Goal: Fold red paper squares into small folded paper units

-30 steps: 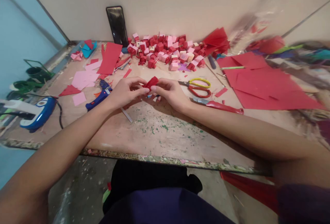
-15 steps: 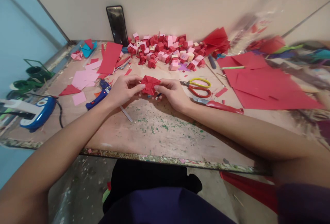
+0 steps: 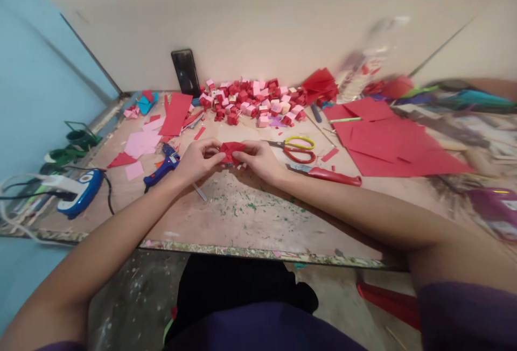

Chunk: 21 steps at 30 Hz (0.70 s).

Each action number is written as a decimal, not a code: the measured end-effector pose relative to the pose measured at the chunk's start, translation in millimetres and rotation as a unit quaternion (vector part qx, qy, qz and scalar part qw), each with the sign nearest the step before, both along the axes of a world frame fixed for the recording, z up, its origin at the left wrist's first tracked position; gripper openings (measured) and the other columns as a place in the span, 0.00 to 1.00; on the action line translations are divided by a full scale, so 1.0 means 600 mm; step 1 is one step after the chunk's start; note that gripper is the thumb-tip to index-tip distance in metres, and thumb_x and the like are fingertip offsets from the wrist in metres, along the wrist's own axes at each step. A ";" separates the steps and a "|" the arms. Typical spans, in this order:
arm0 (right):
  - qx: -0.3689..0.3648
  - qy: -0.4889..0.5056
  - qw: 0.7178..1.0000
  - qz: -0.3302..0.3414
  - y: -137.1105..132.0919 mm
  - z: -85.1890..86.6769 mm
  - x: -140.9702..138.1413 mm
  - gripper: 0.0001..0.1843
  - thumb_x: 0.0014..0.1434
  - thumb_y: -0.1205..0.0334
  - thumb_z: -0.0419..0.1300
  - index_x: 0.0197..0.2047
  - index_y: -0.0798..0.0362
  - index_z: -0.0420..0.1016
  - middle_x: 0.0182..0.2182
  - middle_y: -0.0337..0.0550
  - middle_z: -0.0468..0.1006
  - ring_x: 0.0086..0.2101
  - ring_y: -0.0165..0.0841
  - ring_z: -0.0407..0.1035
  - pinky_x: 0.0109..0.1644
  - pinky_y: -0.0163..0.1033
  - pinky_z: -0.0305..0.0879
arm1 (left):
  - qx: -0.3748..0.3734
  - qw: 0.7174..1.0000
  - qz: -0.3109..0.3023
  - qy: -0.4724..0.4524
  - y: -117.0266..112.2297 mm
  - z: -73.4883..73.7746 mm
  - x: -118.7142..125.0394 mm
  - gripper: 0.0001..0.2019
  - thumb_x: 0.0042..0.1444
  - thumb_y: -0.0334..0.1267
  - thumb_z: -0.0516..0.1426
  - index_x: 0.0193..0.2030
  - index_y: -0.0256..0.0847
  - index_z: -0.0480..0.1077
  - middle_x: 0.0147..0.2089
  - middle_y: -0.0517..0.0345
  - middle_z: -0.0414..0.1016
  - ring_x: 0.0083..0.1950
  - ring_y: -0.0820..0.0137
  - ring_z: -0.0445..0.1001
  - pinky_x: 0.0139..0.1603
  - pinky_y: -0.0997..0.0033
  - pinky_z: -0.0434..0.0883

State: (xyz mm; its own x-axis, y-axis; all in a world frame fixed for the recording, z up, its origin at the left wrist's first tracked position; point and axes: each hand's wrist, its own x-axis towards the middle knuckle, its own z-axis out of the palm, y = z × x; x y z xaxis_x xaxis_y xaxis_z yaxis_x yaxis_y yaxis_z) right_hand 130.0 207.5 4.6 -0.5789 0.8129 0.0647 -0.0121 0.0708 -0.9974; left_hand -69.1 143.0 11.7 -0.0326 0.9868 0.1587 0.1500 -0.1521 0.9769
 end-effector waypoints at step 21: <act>-0.073 0.038 0.997 0.000 -0.011 0.006 0.028 0.09 0.58 0.60 0.70 0.38 0.57 0.87 0.26 0.43 0.85 0.26 0.33 0.79 0.33 0.37 0.72 | -0.007 1.000 0.023 0.006 0.012 -0.009 0.013 0.11 0.50 0.43 0.72 0.37 0.40 0.82 0.36 0.54 0.86 0.36 0.65 0.83 0.41 0.68 0.79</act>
State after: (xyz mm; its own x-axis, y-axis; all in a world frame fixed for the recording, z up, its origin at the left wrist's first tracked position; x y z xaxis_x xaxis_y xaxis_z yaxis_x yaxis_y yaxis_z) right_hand 146.6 201.0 8.1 -0.5774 0.8164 -0.0111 -0.0884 -0.0760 -0.9932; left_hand -61.5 150.1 6.3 -0.0763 0.9863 0.1460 0.1689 -0.1315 0.9768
